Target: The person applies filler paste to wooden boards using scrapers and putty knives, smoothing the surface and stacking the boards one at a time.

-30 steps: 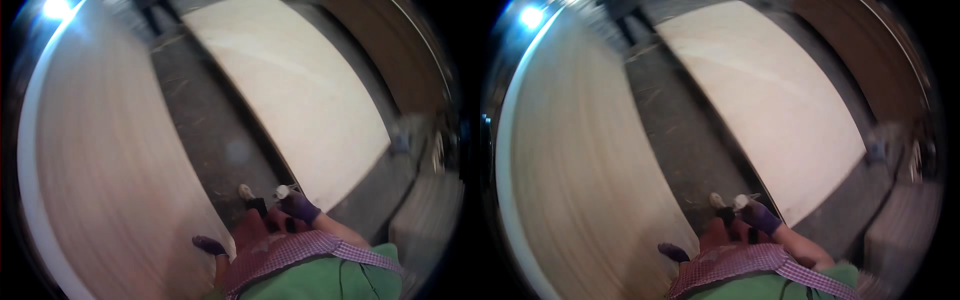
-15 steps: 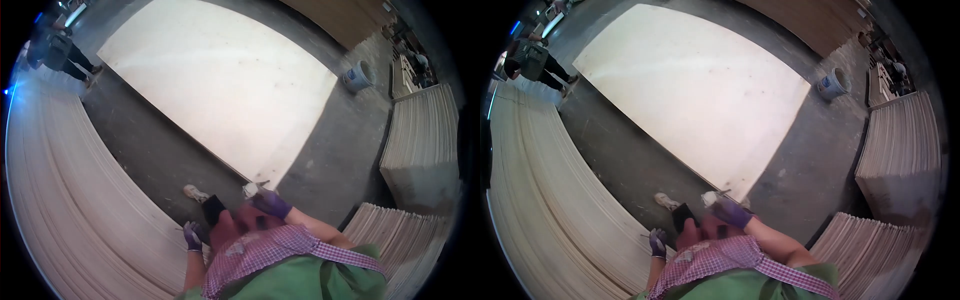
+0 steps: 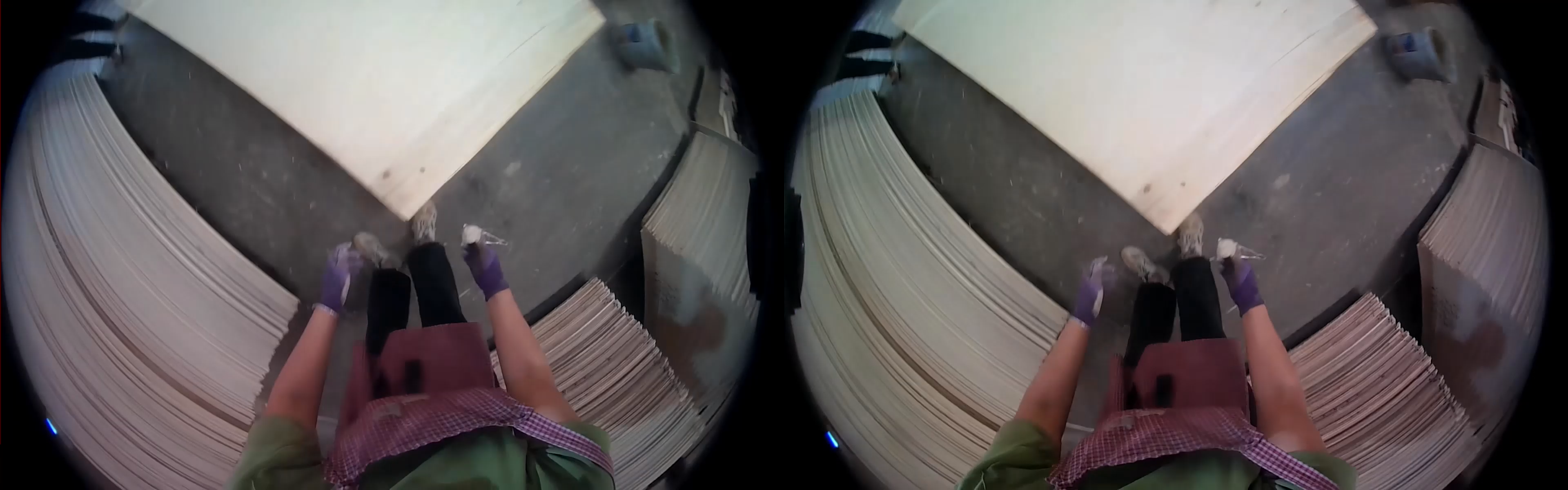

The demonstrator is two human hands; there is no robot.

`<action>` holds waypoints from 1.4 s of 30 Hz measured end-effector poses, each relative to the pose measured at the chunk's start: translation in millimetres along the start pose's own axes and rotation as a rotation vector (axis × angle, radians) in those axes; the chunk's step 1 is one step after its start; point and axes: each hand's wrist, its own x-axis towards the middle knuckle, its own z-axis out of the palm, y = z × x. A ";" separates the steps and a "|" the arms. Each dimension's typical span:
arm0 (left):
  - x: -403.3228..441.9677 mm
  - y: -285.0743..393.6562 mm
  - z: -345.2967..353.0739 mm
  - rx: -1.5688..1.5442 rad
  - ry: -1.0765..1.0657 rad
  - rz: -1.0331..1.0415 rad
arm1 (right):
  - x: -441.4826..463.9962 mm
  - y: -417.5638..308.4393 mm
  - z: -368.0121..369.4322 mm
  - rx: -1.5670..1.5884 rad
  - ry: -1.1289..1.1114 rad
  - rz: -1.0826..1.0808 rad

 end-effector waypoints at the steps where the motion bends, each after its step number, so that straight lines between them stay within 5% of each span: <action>1: 14.3 -7.4 16.3 -0.270 0.026 -0.224 | 10.2 19.5 7.6 -0.005 -0.032 0.031; 3: 41.4 -28.1 42.5 -0.616 0.120 -0.499 | 28.6 47.8 27.0 -0.178 -0.090 0.049; 4: 53.2 -47.5 57.9 -0.658 0.086 -0.492 | 34.5 62.8 42.9 -0.255 -0.023 -0.194; 8: 98.0 -91.1 118.8 -0.663 0.006 -0.468 | 84.1 73.5 104.6 -0.325 0.114 -0.257; 10: 119.1 -91.5 142.4 -0.544 0.014 -0.536 | 109.2 52.8 132.6 -0.158 0.193 0.098; 11: 122.8 -105.8 156.7 -0.552 0.014 -0.544 | 117.9 64.8 140.1 -0.167 0.190 0.103; 13: 129.5 -128.2 177.3 -0.164 0.189 -0.134 | 132.5 85.9 153.4 -0.520 0.252 -0.276; 14: 139.7 -138.0 182.9 -0.196 0.183 -0.145 | 153.3 97.1 162.8 -0.523 0.253 -0.274; 16: 150.0 -132.9 186.6 -0.225 0.208 -0.156 | 154.6 90.2 168.9 -0.219 0.188 0.085; 20: 147.7 -95.7 165.3 -0.438 0.296 -0.264 | 140.9 81.3 157.5 -0.178 0.289 -0.076; 21: 149.4 -78.2 154.3 -0.439 0.291 -0.265 | 146.9 76.1 149.5 0.120 0.420 0.132; 23: 152.2 -49.3 130.2 0.083 0.295 -0.117 | 160.4 63.0 135.7 0.419 0.550 0.342; 25: 167.3 -51.0 114.5 0.202 0.337 -0.019 | 174.6 45.5 124.7 0.331 0.499 -0.167; 27: 196.0 -85.0 99.0 0.108 0.362 0.001 | 195.5 42.6 114.2 0.214 0.472 -0.276; 28: 207.8 -85.9 87.8 0.254 0.378 0.177 | 206.2 41.9 111.5 0.102 0.444 -0.395; 29: 218.9 -78.5 76.1 0.399 0.389 0.354 | 214.1 38.1 112.5 0.104 0.443 -0.389; 33: 257.0 -44.4 64.3 0.347 0.346 0.421 | 240.9 43.5 111.0 0.208 0.455 -0.386; 35: 270.3 -32.1 68.8 0.224 0.340 0.399 | 246.1 42.6 104.1 -0.350 0.527 -0.660; 36: 278.5 -29.7 71.5 0.349 0.370 0.488 | 250.5 42.8 103.5 -0.374 0.553 -0.725; 42: 321.0 -20.8 107.7 0.604 0.411 0.778 | 241.7 42.6 108.3 -0.725 0.459 -0.633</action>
